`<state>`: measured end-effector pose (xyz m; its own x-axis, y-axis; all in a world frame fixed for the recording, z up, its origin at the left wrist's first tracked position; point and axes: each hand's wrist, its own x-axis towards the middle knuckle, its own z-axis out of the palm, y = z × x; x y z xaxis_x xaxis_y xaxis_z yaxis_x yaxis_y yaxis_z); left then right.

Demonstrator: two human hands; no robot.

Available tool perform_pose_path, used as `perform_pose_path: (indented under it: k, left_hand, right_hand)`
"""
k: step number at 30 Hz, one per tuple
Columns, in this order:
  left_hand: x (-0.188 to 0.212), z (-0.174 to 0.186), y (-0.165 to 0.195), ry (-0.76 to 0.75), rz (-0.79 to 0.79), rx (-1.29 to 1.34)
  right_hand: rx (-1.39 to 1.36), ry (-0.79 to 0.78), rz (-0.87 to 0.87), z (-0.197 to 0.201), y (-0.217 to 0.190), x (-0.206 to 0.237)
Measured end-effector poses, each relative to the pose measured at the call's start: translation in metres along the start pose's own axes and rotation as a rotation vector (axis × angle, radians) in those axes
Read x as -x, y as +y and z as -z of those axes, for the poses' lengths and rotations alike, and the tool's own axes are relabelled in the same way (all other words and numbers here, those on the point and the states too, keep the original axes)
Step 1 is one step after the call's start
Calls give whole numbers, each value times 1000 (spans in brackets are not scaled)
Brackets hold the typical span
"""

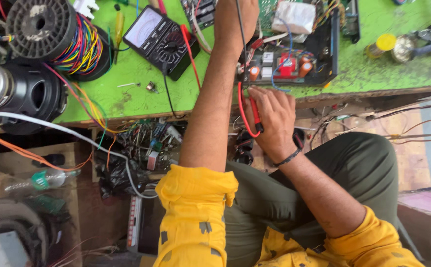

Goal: The person sits on the floor and uses a multimeter to test components on an open electronic device. They probe various points on the circuit board and capacitors with the multimeter leads, then use a screwdriver to adjust parts inside the device.

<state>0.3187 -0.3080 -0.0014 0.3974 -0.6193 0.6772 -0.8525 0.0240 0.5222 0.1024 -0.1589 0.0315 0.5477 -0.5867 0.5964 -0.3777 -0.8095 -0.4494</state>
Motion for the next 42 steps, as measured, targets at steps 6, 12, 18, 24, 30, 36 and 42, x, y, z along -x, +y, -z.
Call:
perform_pose_path:
  k: [6, 12, 18, 24, 30, 36, 42]
  left_hand:
    - [-1, 0, 1, 6, 33, 11]
    - [-1, -2, 0, -13, 57, -3]
    - [1, -1, -3, -9, 52, 11]
    - [1, 0, -4, -38, 44, 4]
    - [1, -1, -4, -34, 30, -2]
    - [0, -1, -2, -45, 48, -25]
    - [0, -1, -1, -17, 21, -8]
  right_hand:
    - [-16, 3, -13, -1, 0, 0]
    - [-20, 8, -17, -1, 0, 1]
    - [-15, 7, -11, -2, 0, 1]
    - [-18, 0, -11, -1, 1, 2]
    - [-37, 22, -18, -4, 3, 5]
    - [-66, 64, -17, -7, 5, 8]
    - [-100, 43, -67, -7, 5, 8]
